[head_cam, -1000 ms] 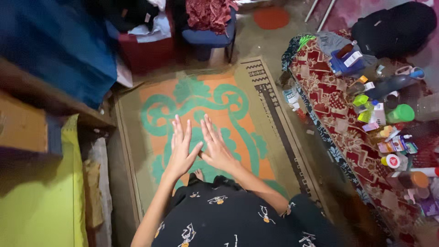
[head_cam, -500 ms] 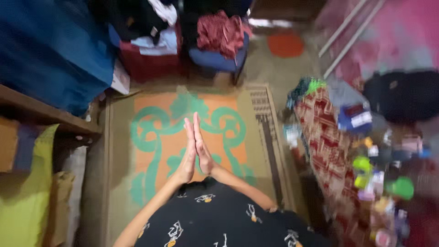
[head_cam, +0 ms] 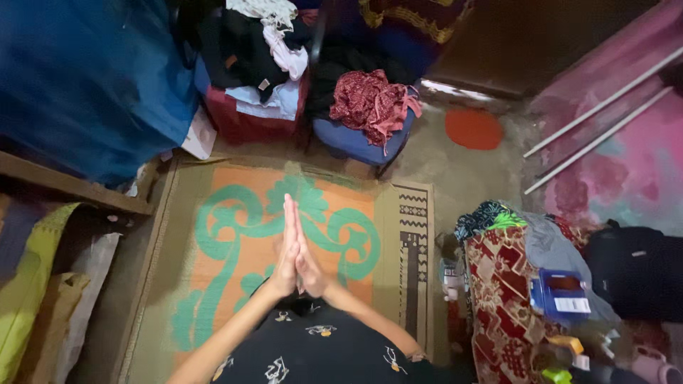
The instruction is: The person folds a white cloth and places it on a chair. Then, they pick up a patterned undergarment, tie its side strings into knots, and hold it up to display the finished state.
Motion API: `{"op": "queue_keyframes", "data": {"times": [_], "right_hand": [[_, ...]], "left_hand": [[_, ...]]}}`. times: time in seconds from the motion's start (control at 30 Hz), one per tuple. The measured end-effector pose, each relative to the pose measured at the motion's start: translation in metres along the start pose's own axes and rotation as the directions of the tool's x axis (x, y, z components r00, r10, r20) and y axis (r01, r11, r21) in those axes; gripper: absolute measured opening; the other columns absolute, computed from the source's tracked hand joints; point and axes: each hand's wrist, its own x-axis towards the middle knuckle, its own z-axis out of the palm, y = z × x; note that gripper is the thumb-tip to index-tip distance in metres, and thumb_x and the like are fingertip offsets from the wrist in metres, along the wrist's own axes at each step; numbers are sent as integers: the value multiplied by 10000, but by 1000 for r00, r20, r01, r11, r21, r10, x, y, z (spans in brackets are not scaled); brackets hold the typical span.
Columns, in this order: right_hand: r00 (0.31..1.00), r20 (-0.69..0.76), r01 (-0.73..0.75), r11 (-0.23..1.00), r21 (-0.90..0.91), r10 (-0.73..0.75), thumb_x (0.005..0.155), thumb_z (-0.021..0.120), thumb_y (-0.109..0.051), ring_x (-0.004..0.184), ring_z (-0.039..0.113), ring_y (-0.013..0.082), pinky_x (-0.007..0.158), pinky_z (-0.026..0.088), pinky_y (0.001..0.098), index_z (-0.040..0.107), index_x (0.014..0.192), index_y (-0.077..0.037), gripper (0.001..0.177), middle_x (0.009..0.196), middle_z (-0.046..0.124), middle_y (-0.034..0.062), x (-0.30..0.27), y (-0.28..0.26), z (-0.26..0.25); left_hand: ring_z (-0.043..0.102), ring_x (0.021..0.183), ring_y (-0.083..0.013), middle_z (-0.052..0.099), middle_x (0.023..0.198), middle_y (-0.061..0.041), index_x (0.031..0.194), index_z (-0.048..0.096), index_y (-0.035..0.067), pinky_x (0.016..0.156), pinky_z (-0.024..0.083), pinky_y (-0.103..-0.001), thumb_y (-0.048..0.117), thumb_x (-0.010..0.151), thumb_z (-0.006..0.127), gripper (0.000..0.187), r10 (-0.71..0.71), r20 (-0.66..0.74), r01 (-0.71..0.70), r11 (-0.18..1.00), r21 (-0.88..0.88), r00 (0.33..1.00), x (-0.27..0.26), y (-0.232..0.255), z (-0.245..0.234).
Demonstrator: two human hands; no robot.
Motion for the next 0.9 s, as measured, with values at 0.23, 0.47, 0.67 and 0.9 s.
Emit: {"op": "queue_keyframes", "data": {"times": [0.23,0.47,0.67,0.9], "right_hand": [[976,55,-209,978,-23,210,1028,273,-733,1629,-13,319,1303,48,440,-50,1644,17,1023,1754,-36,185,73,75,-65],[946,124,-306,951,33,300,1074,337,-608,1591,193,269,1275,182,404,54,1653,-38,861,1728,185,141,170,166,-140],[866,230,-456,890,-1,444,1059,580,-402,1177,563,211,964,513,339,414,1587,-23,671,1409,571,141,234,221,-173],[801,469,-422,906,5,371,960,719,-208,1243,584,143,1048,496,322,463,1468,-30,596,1446,564,60,345,257,-201]], "left_hand": [[-113,1618,-292,-105,1758,-122,1658,12,83,1279,-36,-481,549,1035,329,839,-129,-39,126,989,-78,991,93,-69,-33],[-32,1575,-296,33,1720,-137,1637,185,144,1254,45,-448,532,1027,291,731,-457,91,428,874,229,885,215,-116,-96],[512,1423,-273,570,1497,-157,1529,456,120,1167,365,-385,455,1040,363,600,-458,-7,456,883,109,889,250,-119,-144],[638,1200,-214,684,1303,-105,1452,557,118,1041,472,-342,315,999,532,495,-553,-246,590,800,109,796,291,-124,-185]]}}
